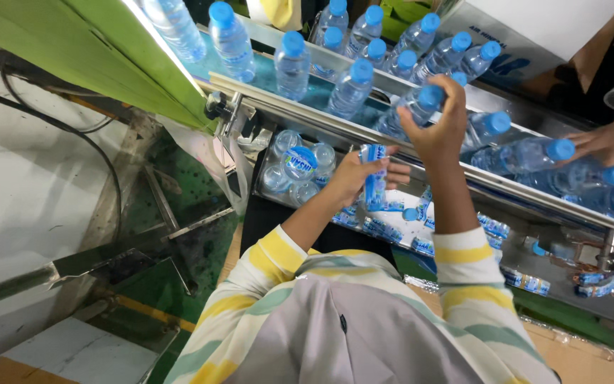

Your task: The person stands at a conveyor belt and repeatedly picks up plastic water bottles. They place the bottles into clear plastic shrink-wrap sleeves and then push the sleeves along the belt. The person works continuously to package the bottles as they move down the line.

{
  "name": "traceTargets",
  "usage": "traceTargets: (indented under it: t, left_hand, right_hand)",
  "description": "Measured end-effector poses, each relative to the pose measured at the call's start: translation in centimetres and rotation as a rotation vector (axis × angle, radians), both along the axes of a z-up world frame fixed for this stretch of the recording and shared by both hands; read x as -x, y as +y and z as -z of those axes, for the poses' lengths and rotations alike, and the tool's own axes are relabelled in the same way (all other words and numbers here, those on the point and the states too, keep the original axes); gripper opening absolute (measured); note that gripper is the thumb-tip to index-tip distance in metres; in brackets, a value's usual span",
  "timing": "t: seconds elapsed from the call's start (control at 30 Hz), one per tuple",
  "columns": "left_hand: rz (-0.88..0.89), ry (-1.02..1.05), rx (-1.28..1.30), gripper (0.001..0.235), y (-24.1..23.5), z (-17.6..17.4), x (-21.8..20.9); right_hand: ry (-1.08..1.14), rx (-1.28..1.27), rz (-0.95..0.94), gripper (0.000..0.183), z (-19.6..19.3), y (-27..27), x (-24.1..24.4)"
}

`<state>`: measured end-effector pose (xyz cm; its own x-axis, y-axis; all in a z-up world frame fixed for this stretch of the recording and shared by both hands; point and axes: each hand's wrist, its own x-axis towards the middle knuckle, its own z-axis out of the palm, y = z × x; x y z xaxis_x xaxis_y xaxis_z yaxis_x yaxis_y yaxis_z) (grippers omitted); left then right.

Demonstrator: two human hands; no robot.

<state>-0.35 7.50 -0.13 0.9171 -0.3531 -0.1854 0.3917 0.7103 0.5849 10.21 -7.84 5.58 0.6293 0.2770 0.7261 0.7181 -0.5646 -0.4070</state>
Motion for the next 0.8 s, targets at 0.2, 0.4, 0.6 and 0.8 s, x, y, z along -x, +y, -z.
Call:
traceTargets:
  t: [0.2,0.4,0.6,0.8]
  left_hand:
    - [-0.160,0.170,-0.155,0.041,-0.9,3.2,-1.4]
    - [-0.161,0.241,-0.349,0.041,-2.9,11.8,-4.3]
    - [-0.092,0.228,-0.128,0.060,-1.5,2.7,-1.8]
    - [-0.050,0.107,-0.040,0.036,-0.9,5.2,-1.4]
  right_hand:
    - [-0.040,-0.129,0.124,0.094,0.0,-1.6,3.9]
    - [0.717,-0.462,-0.082,0.023,1.2,0.9,9.6]
    - [0.400,-0.428,-0.061,0.015,-1.1,-3.1,3.6]
    - [-0.138,0.143,0.026,0.029,-0.8,-3.0,-1.6]
